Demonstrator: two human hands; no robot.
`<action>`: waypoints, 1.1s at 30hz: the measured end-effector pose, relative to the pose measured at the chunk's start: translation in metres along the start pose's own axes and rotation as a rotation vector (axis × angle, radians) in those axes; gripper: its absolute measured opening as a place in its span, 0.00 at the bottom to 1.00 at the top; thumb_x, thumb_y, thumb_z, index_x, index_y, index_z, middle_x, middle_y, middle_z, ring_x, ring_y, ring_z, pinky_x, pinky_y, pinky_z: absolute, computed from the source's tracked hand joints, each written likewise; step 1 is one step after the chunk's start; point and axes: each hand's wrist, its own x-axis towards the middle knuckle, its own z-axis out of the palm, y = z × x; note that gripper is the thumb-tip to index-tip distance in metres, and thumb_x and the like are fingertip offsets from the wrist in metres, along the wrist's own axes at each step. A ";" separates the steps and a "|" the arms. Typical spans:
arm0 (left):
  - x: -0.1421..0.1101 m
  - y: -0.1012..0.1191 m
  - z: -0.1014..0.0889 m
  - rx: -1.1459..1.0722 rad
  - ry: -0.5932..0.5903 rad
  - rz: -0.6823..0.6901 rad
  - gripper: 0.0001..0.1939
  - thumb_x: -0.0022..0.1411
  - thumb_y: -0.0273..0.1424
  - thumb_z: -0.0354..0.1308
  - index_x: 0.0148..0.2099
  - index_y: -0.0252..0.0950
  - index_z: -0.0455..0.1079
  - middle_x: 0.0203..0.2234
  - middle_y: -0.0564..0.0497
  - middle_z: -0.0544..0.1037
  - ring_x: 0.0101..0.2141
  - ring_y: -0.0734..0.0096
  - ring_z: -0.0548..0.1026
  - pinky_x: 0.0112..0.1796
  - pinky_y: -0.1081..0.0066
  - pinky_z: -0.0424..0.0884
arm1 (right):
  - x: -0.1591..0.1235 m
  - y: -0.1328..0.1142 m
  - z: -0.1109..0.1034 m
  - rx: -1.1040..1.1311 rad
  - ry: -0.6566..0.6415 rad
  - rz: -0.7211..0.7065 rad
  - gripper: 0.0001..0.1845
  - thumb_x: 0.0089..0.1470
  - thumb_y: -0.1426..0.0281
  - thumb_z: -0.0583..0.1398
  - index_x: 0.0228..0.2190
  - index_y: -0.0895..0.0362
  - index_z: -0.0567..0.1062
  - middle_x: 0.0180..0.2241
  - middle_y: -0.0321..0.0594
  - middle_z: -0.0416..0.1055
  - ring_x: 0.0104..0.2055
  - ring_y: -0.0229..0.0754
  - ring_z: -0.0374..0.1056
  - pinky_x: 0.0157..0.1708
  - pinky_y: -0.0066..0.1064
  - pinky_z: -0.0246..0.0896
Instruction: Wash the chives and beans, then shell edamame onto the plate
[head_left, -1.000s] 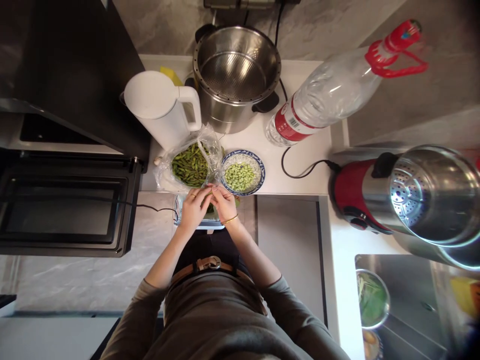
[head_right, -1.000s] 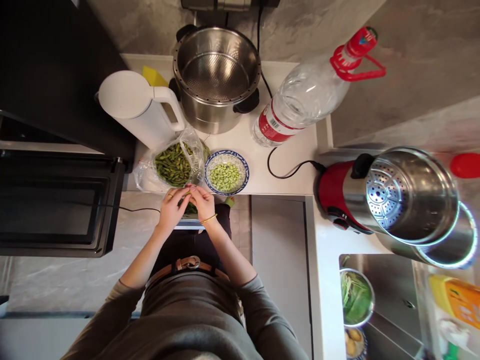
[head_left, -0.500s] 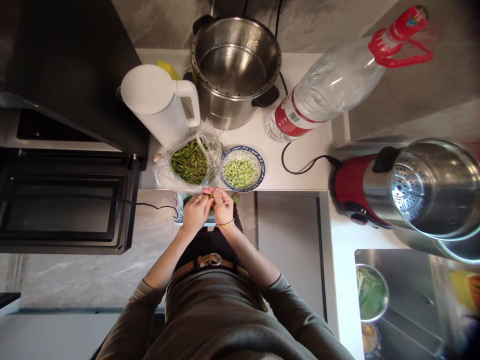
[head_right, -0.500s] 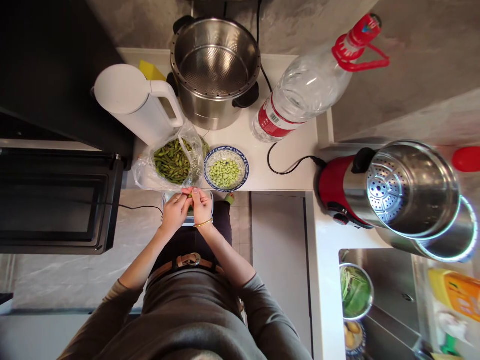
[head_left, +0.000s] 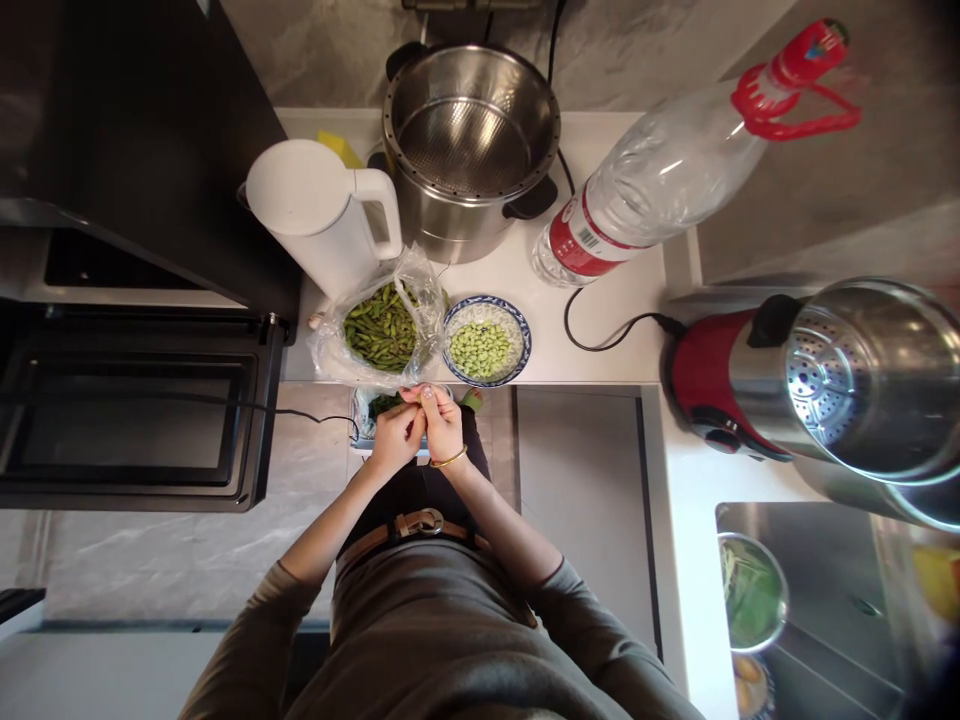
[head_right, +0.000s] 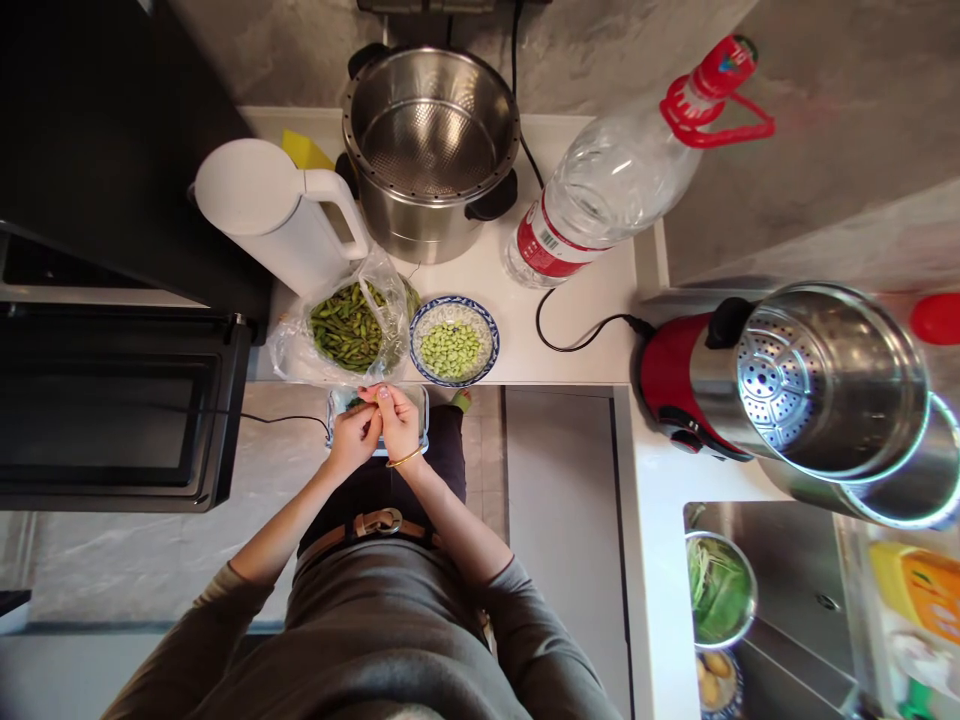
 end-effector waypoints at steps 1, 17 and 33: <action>-0.002 -0.003 0.003 0.033 0.014 0.024 0.17 0.63 0.29 0.46 0.21 0.37 0.60 0.16 0.53 0.67 0.20 0.76 0.65 0.24 0.75 0.59 | -0.001 0.002 0.001 -0.004 0.004 0.004 0.18 0.48 0.51 0.61 0.28 0.54 0.76 0.29 0.39 0.77 0.38 0.44 0.74 0.43 0.37 0.67; 0.017 -0.013 -0.032 0.503 -0.174 0.145 0.13 0.66 0.38 0.50 0.41 0.36 0.71 0.33 0.46 0.76 0.34 0.66 0.73 0.37 0.69 0.65 | 0.019 0.001 -0.017 -0.024 0.064 0.275 0.24 0.35 0.50 0.67 0.15 0.58 0.73 0.17 0.33 0.65 0.16 0.27 0.48 0.16 0.26 0.39; 0.015 -0.032 -0.043 0.435 -0.260 0.041 0.15 0.68 0.32 0.46 0.35 0.36 0.72 0.30 0.48 0.76 0.33 0.68 0.73 0.36 0.70 0.66 | 0.012 -0.006 -0.033 0.030 -0.088 0.387 0.23 0.35 0.50 0.68 0.23 0.59 0.78 0.15 0.30 0.61 0.18 0.27 0.50 0.16 0.23 0.40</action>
